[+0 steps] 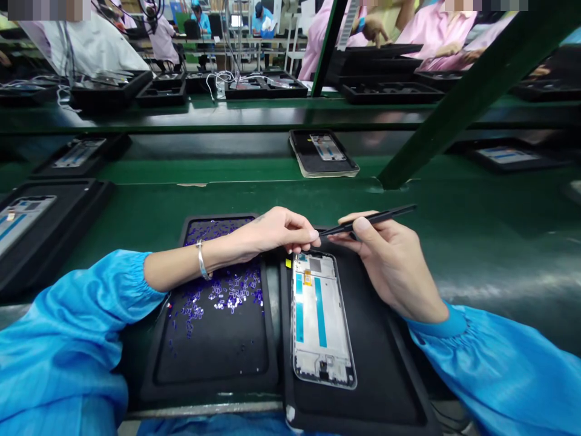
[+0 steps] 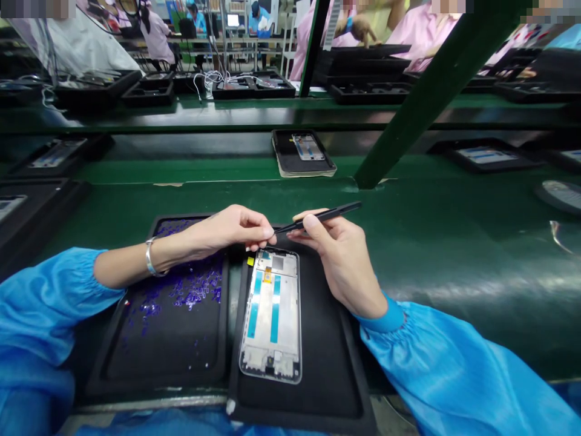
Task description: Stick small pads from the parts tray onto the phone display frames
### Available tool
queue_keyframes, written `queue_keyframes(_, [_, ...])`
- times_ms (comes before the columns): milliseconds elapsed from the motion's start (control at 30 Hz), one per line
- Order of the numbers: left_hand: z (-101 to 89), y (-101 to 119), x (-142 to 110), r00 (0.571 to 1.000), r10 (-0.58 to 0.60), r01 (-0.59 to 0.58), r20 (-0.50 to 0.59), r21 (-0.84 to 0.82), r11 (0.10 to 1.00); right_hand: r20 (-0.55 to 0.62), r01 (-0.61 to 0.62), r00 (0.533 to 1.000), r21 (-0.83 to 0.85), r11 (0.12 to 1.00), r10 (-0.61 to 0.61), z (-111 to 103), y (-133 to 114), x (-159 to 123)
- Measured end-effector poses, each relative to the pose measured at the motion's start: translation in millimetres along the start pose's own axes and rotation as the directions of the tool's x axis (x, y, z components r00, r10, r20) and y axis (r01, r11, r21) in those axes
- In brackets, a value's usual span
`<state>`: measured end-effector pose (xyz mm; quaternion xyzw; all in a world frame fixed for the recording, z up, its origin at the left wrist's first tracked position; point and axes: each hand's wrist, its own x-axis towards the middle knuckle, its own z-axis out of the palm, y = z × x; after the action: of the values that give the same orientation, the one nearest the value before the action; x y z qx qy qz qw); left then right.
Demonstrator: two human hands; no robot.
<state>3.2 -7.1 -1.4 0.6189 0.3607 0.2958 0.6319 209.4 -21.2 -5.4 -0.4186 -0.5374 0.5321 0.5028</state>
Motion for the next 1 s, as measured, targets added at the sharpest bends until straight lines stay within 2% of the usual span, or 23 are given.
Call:
queue_keyframes(200, [1.0, 2, -2, 1.0, 0.007, -0.007, -0.001, 0.009, 1.0, 0.001, -0.003, 1.0, 0.019, 1.0, 0.003, 1, 1, -1])
queue_keyframes(400, [0.5, -1, -1, 1.0, 0.005, -0.003, 0.01, -0.164, 0.987, -0.006, -0.025, 1.0, 0.125, 0.992, 0.026, 1, 2, 2])
queue_keyframes(567, [-1.5, -6, 3, 0.999, 0.028, -0.023, 0.021, -0.229, 0.973, 0.027, -0.064, 0.998, 0.184, 0.981, 0.06, 3, 6, 3])
queue_keyframes(767, [-1.3, -9, 4, 1.0, 0.003, 0.005, 0.028, -0.283, 0.959, 0.0, -0.059, 0.998, 0.178, 0.982, 0.06, 4, 5, 2])
queue_keyframes(1000, [-2.4, -12, 4, 0.998, -0.014, 0.033, 0.056, -0.35, 0.936, -0.044, 0.024, 0.999, 0.079, 0.997, -0.021, 3, -2, 2])
